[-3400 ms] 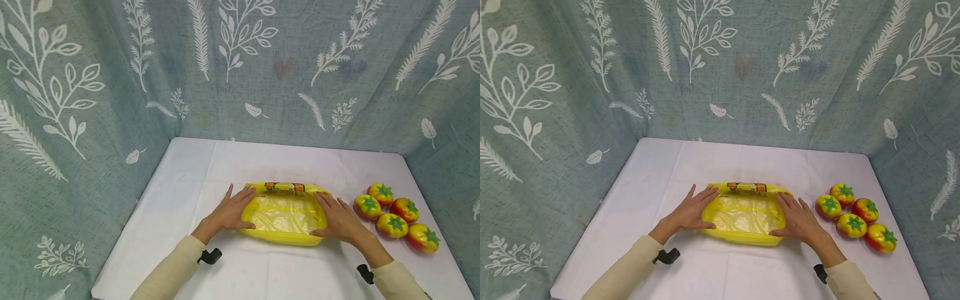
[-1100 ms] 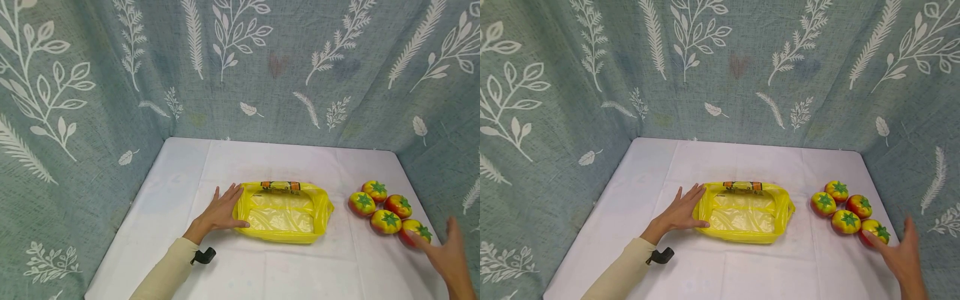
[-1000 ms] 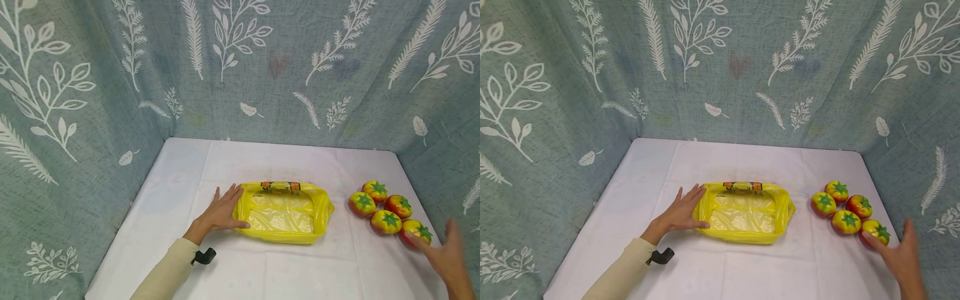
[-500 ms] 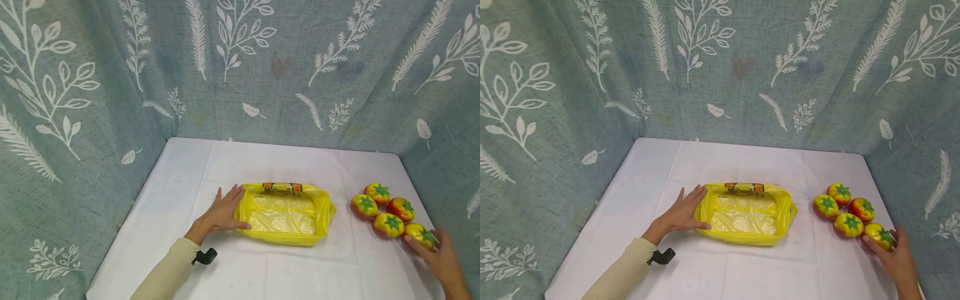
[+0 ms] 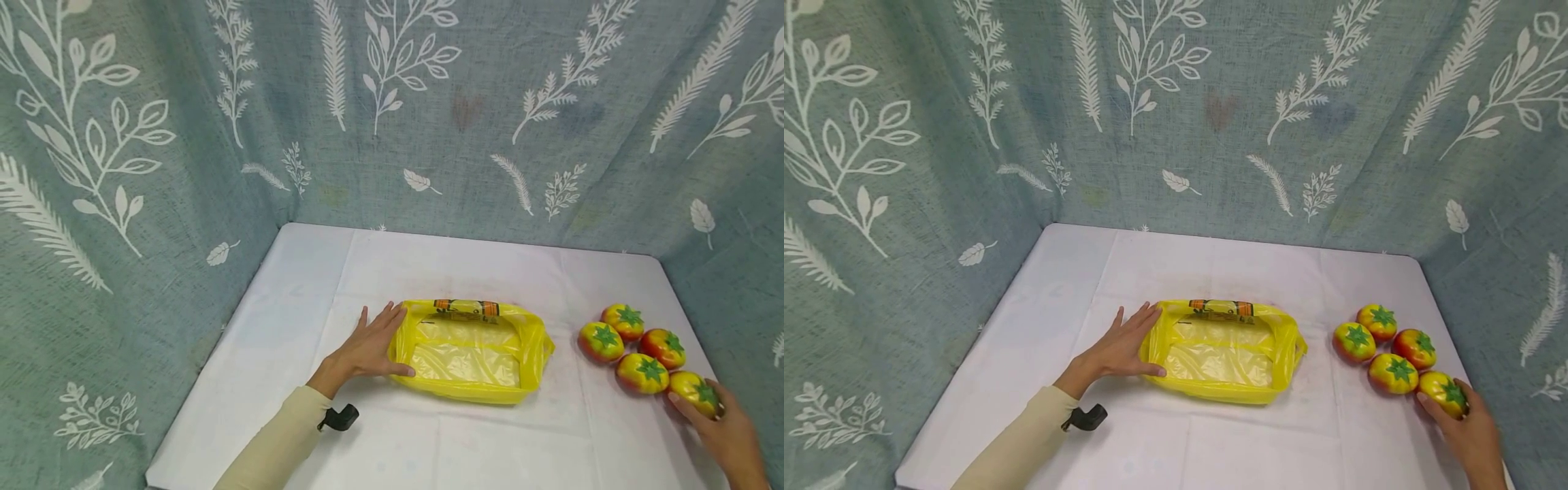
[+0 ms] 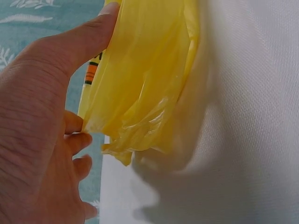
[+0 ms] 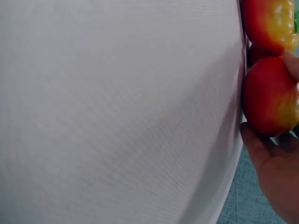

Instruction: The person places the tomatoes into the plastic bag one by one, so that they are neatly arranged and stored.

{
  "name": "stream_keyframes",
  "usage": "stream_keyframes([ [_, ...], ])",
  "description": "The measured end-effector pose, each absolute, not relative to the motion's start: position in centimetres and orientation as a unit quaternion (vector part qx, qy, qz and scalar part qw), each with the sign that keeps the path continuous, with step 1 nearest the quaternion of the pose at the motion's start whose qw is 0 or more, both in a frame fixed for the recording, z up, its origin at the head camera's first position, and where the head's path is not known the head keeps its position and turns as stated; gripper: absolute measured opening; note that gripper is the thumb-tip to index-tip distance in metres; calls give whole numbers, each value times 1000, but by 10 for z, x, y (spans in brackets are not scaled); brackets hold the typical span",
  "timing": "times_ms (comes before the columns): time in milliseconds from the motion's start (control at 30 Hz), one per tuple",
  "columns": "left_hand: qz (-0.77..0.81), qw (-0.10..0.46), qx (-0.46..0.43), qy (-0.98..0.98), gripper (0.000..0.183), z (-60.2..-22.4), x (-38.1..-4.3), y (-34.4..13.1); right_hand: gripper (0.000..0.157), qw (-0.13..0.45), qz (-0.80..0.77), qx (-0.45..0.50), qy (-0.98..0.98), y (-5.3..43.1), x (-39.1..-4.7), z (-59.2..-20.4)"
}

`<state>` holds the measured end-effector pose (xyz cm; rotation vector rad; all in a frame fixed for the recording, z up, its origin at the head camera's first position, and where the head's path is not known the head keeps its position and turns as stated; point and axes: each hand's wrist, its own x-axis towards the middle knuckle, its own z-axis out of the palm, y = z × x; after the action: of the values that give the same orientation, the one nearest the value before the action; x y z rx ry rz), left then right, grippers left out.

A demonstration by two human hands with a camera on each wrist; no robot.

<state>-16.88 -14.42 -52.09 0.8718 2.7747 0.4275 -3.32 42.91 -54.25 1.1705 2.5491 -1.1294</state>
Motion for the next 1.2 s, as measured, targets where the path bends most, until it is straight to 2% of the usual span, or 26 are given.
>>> stream_keyframes([
  [367, 148, 94, 296, 939, 128, -522, -169, -145, 97, 40, -372, 382, 845, 429, -33, -527],
  [633, 148, 95, 300, 938, 128, -522, -167, -146, 92, -20, -378, 353, 856, 410, -44, -489],
  [900, 131, 101, 302, 939, 129, -523, -168, -146, 79, -100, -366, 233, 895, 384, -67, -453],
  [1200, 140, 103, 295, 940, 127, -524, -173, -143, 77, -128, -364, 71, 920, 360, -88, -424],
])
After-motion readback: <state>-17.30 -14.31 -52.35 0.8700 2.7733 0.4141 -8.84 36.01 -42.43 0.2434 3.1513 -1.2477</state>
